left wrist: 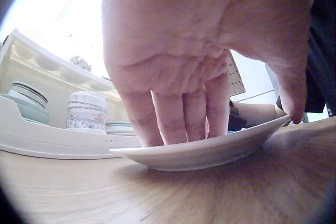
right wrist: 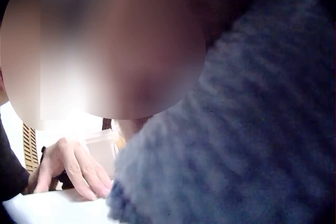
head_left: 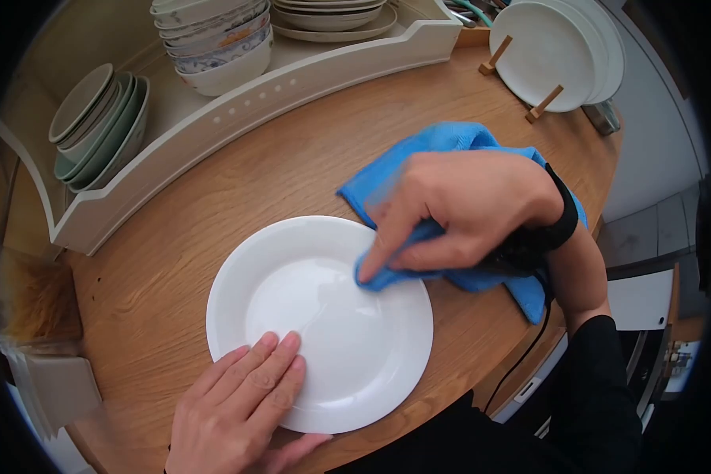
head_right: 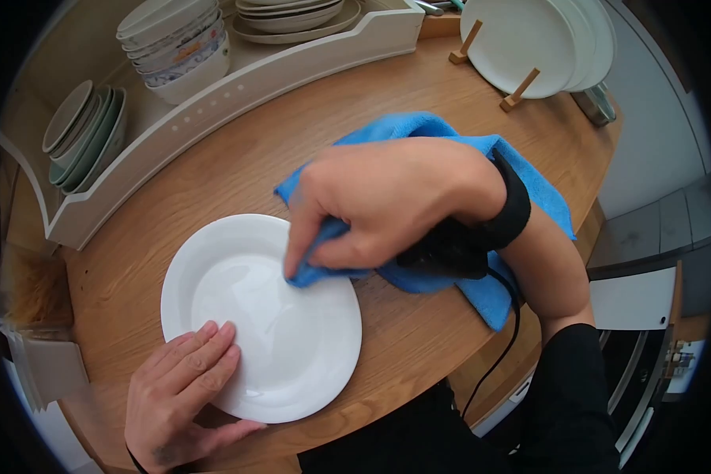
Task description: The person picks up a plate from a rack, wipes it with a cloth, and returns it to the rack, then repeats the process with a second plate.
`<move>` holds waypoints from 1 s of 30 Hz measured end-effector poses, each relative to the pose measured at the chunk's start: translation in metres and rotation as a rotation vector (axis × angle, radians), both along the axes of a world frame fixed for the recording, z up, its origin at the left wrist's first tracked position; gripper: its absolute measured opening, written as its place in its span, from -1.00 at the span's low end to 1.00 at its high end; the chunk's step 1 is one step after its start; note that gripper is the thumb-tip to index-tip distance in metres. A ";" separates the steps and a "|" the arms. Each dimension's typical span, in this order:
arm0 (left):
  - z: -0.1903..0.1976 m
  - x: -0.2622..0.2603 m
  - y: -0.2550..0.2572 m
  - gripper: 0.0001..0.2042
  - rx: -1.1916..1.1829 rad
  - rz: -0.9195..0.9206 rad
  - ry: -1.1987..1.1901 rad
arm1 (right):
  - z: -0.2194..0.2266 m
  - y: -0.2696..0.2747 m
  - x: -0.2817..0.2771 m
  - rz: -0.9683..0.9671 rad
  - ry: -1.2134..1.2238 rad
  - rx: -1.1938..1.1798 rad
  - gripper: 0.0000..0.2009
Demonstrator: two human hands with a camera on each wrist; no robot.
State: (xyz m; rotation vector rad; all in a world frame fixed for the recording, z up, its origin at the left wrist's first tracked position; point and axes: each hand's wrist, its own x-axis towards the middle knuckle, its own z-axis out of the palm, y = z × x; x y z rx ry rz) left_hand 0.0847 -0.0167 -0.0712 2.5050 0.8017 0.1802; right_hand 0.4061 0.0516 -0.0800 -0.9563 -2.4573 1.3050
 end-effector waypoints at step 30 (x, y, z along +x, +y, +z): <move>-0.001 -0.002 0.003 -0.30 0.016 -0.001 0.104 | 0.000 0.002 0.005 -0.036 -0.016 -0.006 -0.72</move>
